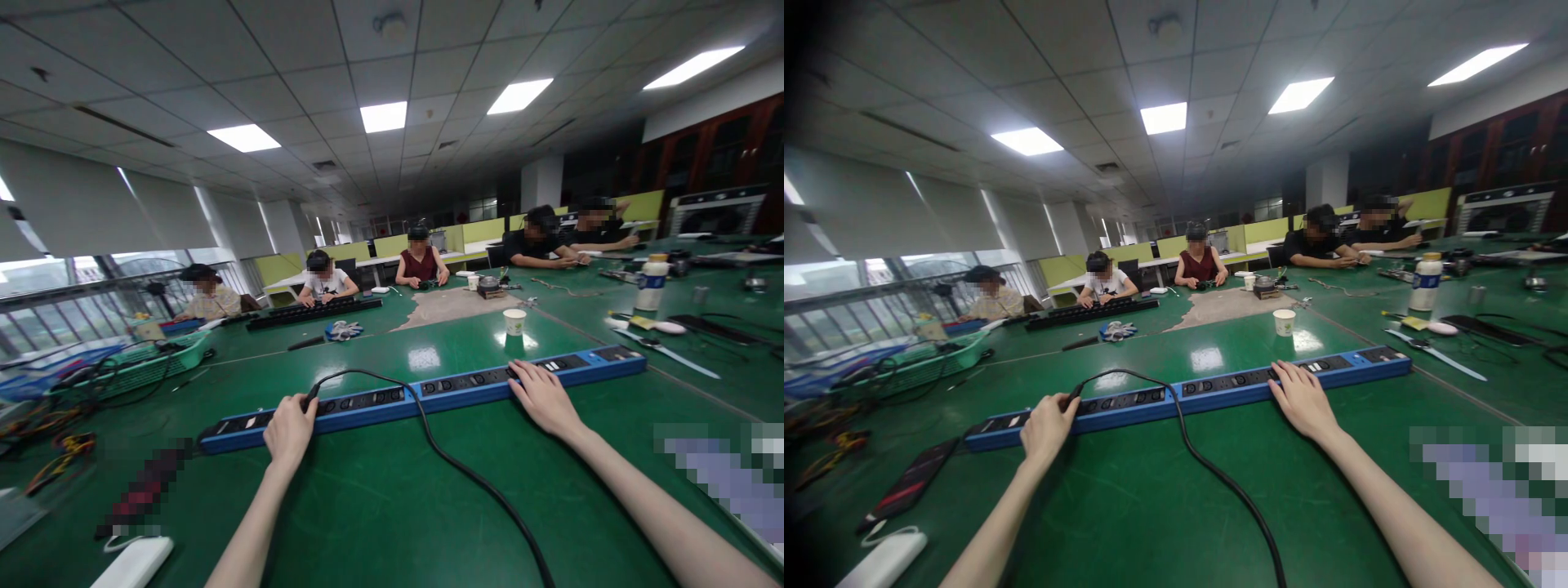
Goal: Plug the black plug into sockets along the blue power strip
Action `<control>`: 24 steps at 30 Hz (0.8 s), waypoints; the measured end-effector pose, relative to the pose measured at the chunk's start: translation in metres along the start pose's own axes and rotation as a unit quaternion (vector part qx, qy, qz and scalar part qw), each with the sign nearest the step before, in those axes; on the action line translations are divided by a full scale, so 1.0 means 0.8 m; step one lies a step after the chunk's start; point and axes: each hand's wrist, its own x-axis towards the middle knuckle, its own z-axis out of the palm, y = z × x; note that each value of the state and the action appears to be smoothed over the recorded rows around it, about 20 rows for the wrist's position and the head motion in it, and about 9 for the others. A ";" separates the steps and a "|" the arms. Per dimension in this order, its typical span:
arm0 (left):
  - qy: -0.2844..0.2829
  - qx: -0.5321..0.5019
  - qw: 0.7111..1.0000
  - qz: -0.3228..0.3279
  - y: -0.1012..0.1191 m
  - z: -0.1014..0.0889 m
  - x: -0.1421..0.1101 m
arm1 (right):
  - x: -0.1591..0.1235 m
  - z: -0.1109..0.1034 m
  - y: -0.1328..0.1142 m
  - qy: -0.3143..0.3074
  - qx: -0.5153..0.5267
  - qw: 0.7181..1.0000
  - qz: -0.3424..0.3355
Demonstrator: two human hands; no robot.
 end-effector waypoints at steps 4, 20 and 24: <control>-0.028 0.006 0.999 -0.023 -0.001 0.001 0.011 | 0.000 -0.005 -0.003 -0.007 -0.005 1.000 -0.002; -0.026 -0.007 0.998 -0.051 -0.003 0.003 0.011 | 0.000 -0.003 -0.002 -0.004 -0.005 1.000 -0.004; -0.031 0.002 0.999 -0.044 -0.003 0.002 0.013 | 0.001 -0.006 -0.002 -0.004 0.000 1.000 -0.002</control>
